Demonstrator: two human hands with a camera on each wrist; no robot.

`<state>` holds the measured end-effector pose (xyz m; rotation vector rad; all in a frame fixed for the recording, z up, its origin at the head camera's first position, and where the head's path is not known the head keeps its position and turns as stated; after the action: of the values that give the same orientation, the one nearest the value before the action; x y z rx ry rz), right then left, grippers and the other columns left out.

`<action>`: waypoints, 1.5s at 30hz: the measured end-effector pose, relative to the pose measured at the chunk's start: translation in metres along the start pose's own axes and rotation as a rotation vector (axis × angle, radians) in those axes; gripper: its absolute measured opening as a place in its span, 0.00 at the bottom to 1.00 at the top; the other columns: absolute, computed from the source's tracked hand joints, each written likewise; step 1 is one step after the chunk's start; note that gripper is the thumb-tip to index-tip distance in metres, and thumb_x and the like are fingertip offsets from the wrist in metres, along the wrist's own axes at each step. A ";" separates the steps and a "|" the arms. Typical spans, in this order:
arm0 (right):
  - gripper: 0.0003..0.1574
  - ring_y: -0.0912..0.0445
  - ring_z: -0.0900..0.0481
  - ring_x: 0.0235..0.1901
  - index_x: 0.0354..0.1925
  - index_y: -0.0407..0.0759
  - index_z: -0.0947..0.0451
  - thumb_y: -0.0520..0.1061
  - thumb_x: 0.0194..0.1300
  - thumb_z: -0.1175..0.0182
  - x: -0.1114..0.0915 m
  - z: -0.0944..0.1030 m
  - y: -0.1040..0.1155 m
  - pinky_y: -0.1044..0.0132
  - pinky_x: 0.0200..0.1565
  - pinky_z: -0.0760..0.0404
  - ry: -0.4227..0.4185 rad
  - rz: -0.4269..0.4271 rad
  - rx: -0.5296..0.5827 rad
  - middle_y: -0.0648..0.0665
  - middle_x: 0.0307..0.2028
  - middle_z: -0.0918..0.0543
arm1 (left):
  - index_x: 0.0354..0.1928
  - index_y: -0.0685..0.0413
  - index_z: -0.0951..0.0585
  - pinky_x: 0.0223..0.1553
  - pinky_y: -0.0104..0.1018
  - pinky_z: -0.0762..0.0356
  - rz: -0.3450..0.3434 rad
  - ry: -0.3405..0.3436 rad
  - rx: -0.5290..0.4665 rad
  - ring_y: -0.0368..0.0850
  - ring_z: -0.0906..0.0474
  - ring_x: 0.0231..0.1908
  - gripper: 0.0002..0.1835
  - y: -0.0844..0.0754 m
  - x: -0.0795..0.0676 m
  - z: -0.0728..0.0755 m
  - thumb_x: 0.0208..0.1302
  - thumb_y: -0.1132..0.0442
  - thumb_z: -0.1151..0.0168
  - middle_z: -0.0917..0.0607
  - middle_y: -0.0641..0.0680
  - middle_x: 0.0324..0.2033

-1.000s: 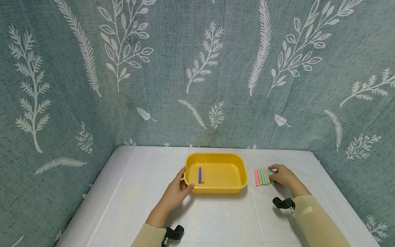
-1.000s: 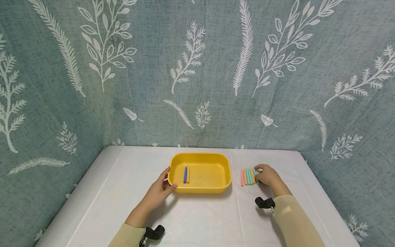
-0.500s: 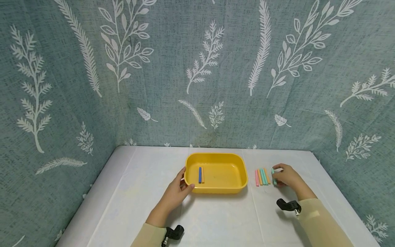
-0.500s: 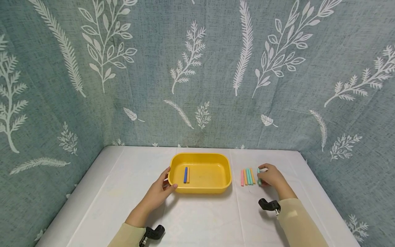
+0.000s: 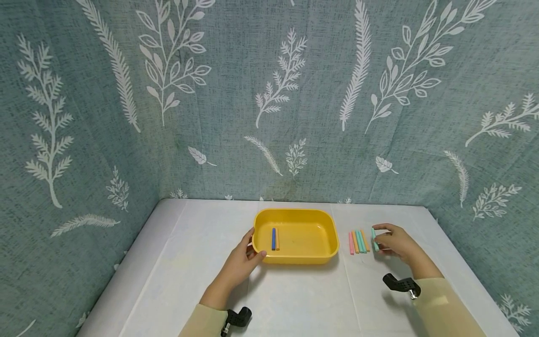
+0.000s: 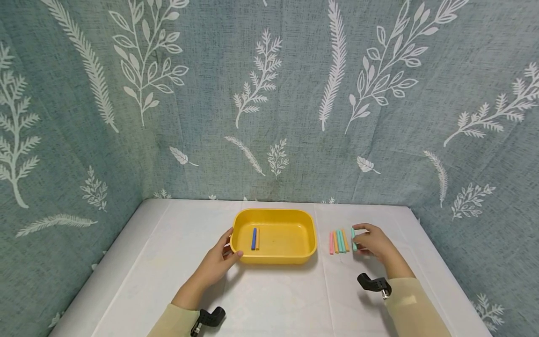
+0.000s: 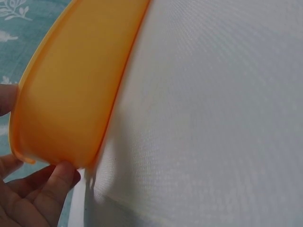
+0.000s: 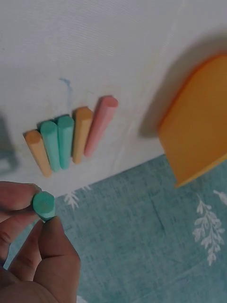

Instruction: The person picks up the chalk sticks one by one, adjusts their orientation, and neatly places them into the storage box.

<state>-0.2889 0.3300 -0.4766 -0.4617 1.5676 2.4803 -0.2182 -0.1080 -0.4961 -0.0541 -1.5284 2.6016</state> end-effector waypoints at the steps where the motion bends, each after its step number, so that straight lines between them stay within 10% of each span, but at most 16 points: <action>1: 0.35 0.51 0.22 0.31 0.65 0.35 0.43 0.39 0.62 0.44 -0.001 0.000 0.001 0.57 0.34 0.18 0.009 0.010 0.010 0.34 0.42 0.25 | 0.72 0.39 0.52 0.55 0.40 0.29 -0.003 0.000 0.000 0.49 0.32 0.59 0.43 0.000 0.000 0.000 0.61 0.48 0.40 0.37 0.55 0.65; 45: 0.39 0.50 0.23 0.36 0.66 0.43 0.43 0.42 0.61 0.38 -0.026 -0.055 0.094 0.60 0.40 0.18 0.188 0.191 0.256 0.42 0.42 0.23 | 0.72 0.41 0.52 0.55 0.41 0.28 -0.014 -0.010 0.018 0.51 0.31 0.58 0.42 -0.002 -0.001 -0.001 0.62 0.48 0.41 0.37 0.56 0.65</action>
<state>-0.2842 0.2401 -0.4094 -0.5396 2.0597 2.3763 -0.2172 -0.1068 -0.4949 -0.0285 -1.5035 2.6086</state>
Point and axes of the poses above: each hand's wrist, its own x-axis towards the middle knuckle, its own z-axis out of the back of the hand, y = z × x, the point moved 3 cm from there along x, towards the middle knuckle
